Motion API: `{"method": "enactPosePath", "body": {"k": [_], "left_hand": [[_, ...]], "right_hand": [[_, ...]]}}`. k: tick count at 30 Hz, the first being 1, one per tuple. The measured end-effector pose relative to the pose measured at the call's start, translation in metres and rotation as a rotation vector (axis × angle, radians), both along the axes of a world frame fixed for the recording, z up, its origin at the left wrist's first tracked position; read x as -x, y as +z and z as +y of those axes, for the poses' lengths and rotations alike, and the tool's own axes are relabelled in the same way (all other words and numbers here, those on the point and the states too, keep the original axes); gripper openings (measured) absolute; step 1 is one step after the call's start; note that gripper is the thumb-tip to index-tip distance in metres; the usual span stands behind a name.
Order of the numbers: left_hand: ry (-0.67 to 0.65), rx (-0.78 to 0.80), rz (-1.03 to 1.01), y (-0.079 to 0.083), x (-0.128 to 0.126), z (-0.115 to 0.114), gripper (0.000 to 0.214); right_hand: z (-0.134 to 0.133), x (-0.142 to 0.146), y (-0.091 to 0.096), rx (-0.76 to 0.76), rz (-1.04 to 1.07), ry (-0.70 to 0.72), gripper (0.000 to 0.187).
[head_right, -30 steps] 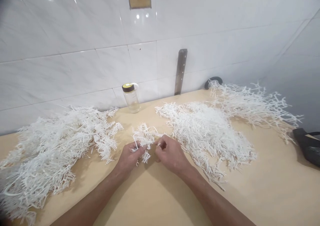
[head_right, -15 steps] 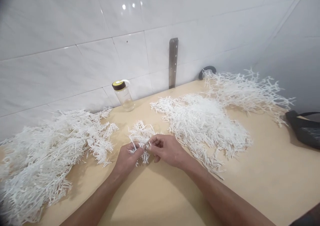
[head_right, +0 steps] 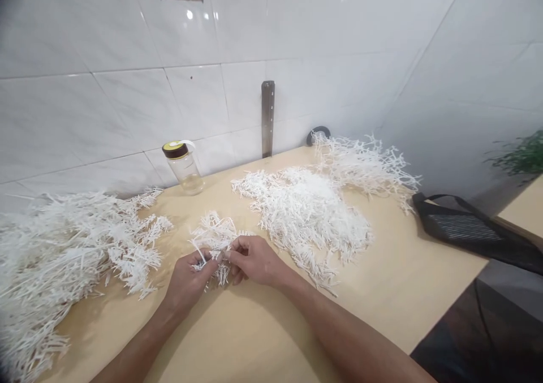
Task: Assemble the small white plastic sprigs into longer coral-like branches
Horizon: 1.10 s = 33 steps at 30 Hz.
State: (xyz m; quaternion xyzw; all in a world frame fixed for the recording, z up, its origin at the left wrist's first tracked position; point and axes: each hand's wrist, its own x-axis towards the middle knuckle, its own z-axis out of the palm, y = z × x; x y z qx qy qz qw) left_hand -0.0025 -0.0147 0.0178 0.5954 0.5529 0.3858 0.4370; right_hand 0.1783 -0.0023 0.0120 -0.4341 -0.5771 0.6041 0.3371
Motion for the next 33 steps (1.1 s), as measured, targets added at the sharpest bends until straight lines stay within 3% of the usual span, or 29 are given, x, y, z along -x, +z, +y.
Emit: {"method": "enactPosePath", "body": {"k": [8,14,24,33], "left_hand": [[-0.009,-0.002,-0.067,0.001,0.004,-0.002,0.031],[-0.052,0.082,-0.139,0.003,0.008,0.001,0.027],[0.002,0.102,-0.055,0.003,0.007,0.001,0.019],[0.021,0.095,0.043,-0.001,0.003,-0.001,0.014]], "right_hand": [[0.002,-0.002,-0.001,0.089,0.078,0.007,0.042],[0.003,-0.001,-0.004,0.166,0.154,0.055,0.044],[-0.001,-0.002,0.005,-0.005,-0.117,0.004,0.033],[-0.009,0.006,0.011,-0.285,-0.387,-0.027,0.016]]}}
